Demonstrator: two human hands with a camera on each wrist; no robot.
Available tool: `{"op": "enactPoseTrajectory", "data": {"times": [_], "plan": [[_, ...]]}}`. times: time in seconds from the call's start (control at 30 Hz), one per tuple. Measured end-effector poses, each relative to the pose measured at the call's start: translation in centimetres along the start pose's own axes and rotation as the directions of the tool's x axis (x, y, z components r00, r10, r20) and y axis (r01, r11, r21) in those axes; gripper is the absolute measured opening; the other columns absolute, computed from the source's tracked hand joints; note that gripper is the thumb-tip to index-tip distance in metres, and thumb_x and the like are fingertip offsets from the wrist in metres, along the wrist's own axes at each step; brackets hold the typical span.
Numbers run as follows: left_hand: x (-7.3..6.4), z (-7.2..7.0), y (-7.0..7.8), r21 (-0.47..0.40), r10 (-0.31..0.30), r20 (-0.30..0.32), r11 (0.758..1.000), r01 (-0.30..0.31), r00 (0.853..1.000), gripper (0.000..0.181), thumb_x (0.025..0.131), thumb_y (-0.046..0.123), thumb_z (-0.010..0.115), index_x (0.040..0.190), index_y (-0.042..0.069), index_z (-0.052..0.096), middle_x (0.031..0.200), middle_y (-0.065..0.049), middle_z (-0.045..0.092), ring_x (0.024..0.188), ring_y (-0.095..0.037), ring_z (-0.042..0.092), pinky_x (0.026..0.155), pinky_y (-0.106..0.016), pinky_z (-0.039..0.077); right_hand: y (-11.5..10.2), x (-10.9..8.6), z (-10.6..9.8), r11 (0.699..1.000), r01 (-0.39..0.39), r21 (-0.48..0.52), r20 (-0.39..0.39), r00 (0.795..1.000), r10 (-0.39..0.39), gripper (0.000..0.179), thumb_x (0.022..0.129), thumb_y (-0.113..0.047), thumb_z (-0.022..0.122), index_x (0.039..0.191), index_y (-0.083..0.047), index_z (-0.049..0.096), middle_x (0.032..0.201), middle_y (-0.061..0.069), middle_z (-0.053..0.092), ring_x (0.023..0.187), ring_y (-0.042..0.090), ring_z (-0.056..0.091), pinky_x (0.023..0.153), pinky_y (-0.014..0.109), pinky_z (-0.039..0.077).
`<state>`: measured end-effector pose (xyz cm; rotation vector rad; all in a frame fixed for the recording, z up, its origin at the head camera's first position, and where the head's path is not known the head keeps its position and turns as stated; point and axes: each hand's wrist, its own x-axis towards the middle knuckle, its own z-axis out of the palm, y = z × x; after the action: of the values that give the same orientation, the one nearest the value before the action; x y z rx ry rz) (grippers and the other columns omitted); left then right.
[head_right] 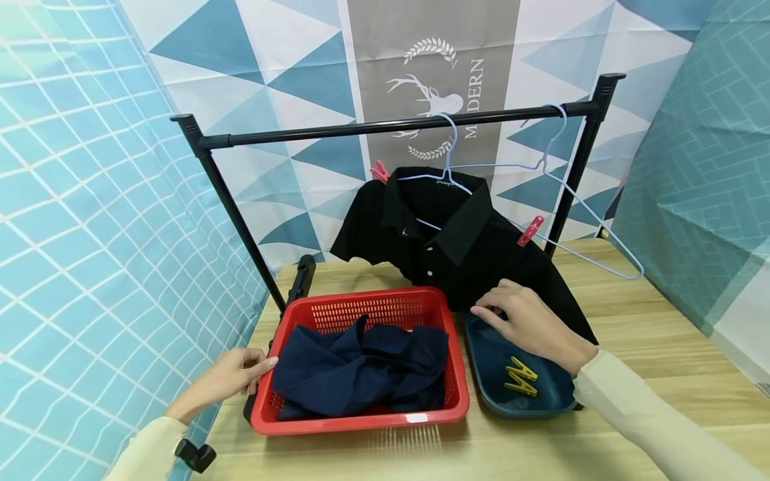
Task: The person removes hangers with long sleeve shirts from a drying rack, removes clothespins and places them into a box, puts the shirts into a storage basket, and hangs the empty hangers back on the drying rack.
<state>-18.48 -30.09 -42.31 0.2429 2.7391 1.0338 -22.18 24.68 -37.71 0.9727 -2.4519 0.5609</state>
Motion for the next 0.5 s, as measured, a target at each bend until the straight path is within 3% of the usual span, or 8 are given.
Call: {"op": "enactPoseTrajectory", "data": {"times": [0.17,0.5], "plan": [[-0.1,0.4,-0.3,-0.074,-0.033,0.01,0.997,0.034,0.999,0.046,0.103,0.046,0.06,0.078,0.008,0.06,0.062,-0.009,0.06,0.057,-0.026,0.06,0.057,-0.04,0.052,0.3,-0.3,-0.6,1.0,-0.011,-0.002,-0.054,0.998,0.011,0.017,0.087,-0.007,0.082,0.099,-0.019,0.078,0.091,-0.014,0.067,0.078,0.002,0.051,0.066,0.022,0.05],[-0.1,0.6,0.3,-0.072,-0.062,0.001,0.995,0.062,0.998,0.048,0.104,0.045,0.059,0.075,0.007,0.058,0.06,-0.007,0.059,0.057,-0.025,0.06,0.056,-0.039,0.05,1.4,-0.7,-2.4,0.999,-0.023,-0.025,-0.216,0.976,0.018,0.021,0.083,-0.001,0.082,0.1,-0.013,0.078,0.084,-0.009,0.064,0.07,0.005,0.047,0.061,0.016,0.037]]}}
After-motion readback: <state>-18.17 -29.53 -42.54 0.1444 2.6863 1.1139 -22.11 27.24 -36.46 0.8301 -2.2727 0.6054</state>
